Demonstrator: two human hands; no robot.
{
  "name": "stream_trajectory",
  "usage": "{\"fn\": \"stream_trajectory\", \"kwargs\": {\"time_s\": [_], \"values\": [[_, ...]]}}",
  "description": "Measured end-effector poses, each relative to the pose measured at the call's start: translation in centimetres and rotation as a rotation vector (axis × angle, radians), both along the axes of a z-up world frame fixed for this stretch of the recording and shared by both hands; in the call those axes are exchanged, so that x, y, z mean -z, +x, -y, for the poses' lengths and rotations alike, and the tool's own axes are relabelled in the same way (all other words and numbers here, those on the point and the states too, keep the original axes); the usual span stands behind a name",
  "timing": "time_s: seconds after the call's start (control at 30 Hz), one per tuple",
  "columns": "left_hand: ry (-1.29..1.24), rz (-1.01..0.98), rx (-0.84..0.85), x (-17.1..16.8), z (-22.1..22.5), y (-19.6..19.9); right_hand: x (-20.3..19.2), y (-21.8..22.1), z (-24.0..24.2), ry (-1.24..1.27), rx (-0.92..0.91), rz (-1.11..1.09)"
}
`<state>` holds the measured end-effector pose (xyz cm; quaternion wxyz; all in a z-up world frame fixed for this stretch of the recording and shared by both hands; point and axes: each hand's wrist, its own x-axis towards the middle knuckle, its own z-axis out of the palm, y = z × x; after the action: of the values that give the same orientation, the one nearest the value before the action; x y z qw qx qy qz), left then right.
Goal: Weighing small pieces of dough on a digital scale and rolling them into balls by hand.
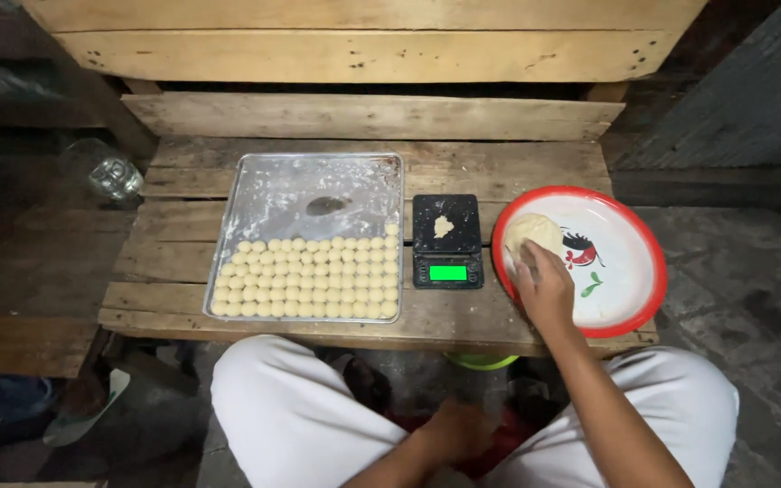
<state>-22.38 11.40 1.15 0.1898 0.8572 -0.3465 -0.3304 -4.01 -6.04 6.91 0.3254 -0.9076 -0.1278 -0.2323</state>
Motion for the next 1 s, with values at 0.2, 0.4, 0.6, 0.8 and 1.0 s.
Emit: {"fn": "stream_trajectory", "kwargs": {"time_s": [0.2, 0.4, 0.6, 0.8, 1.0], "values": [[0.028, -0.02, 0.036, -0.3, -0.8, 1.1, 0.1, 1.6, -1.7, 0.018, 0.089, 0.034], [-0.016, 0.125, -0.133, 1.8, -1.1, 0.3, 1.6, 0.8, 2.6, -0.189, 0.279, -0.133], [-0.042, 0.249, -0.093, 2.3, -0.2, -0.3, -0.1, 0.2, 4.1, -0.311, 0.411, -0.474], [0.015, 0.18, -0.084, 2.6, 0.1, -0.3, 0.5, 0.2, 3.7, -0.47, 0.204, -0.074], [-0.479, 0.163, -0.026, -0.2, -0.6, 1.3, 0.0, 0.8, 3.5, -0.489, 0.438, -0.343]]}}
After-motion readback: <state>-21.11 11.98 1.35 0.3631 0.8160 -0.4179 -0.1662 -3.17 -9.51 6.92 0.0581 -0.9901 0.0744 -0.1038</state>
